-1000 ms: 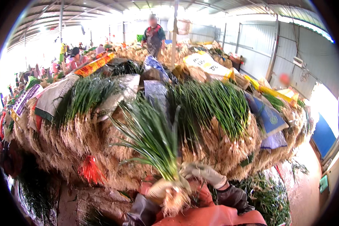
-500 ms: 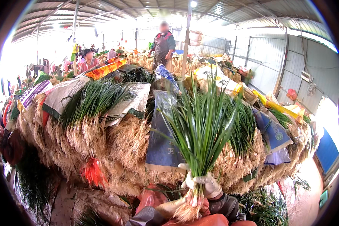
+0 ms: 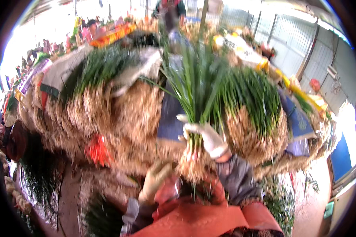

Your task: The person processes bundles of green vegetables by hand, removing outer leaves and arranging them on a large mound of produce.

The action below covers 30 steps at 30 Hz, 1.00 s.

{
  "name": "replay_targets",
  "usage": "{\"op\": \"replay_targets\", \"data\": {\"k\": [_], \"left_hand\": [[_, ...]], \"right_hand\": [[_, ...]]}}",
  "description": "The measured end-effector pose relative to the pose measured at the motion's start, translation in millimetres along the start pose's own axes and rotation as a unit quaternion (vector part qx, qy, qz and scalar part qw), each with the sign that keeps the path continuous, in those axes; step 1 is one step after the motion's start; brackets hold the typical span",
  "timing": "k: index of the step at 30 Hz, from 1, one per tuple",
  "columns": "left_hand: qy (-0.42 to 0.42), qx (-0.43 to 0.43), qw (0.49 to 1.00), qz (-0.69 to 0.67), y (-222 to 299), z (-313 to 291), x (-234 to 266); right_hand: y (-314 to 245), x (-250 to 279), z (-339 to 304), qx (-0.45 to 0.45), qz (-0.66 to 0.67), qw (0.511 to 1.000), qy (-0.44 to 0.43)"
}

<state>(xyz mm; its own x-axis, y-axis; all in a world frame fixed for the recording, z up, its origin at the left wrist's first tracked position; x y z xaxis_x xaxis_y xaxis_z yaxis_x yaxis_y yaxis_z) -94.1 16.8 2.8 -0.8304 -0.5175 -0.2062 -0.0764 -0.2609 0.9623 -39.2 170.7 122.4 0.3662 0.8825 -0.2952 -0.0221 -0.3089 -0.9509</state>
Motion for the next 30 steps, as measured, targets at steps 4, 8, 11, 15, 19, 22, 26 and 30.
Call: {"op": "replay_targets", "data": {"k": [4,8,11,15,19,22,26,30], "left_hand": [[-0.025,0.082,0.966,-0.245,-2.9,47.0,-33.3],[-0.034,0.244,0.846,-0.473,-27.7,34.5,-78.0],[-0.011,0.219,0.879,-0.424,-3.6,46.8,-91.4],[-0.029,0.225,0.842,-0.49,7.6,61.8,-107.0],[-0.074,0.186,0.81,-0.551,20.3,89.5,-121.5],[-0.099,0.129,0.842,-0.514,45.0,92.7,-139.5],[-0.126,0.154,0.807,-0.556,33.8,85.0,-133.2],[-0.102,-0.005,0.932,-0.347,11.6,91.1,-118.3]], "right_hand": [[63.9,-3.9,39.3,-0.051,0.107,0.988,-0.103],[63.8,-4.5,35.6,-0.128,0.055,0.99,0.016],[61.8,19.6,55.9,-0.118,-0.172,0.978,-0.026],[0.0,44.5,50.4,0.01,-0.387,0.921,0.047],[-87.5,8.3,-96.4,0.444,-0.452,0.69,0.352],[-52.5,-18.8,-126.2,0.502,-0.524,0.625,0.287],[-73.1,-39.5,-150.3,0.543,-0.515,0.6,0.282],[-54.3,-42.4,-92.7,0.479,-0.585,0.609,0.239]]}}
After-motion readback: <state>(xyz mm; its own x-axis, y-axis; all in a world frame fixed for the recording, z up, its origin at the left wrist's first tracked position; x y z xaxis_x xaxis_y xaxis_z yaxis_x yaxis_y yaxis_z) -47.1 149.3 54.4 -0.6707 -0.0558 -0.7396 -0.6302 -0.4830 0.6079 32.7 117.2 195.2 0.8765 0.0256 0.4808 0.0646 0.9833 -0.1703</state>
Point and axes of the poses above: each hand's wrist, its own z-axis towards the middle knuckle, its own x-axis out of the back of the hand, y = z × x, the point moved 10 cm from there along z, towards the middle knuckle, and after that the axes turned 3 degrees about -x, right-handed, at the moved point
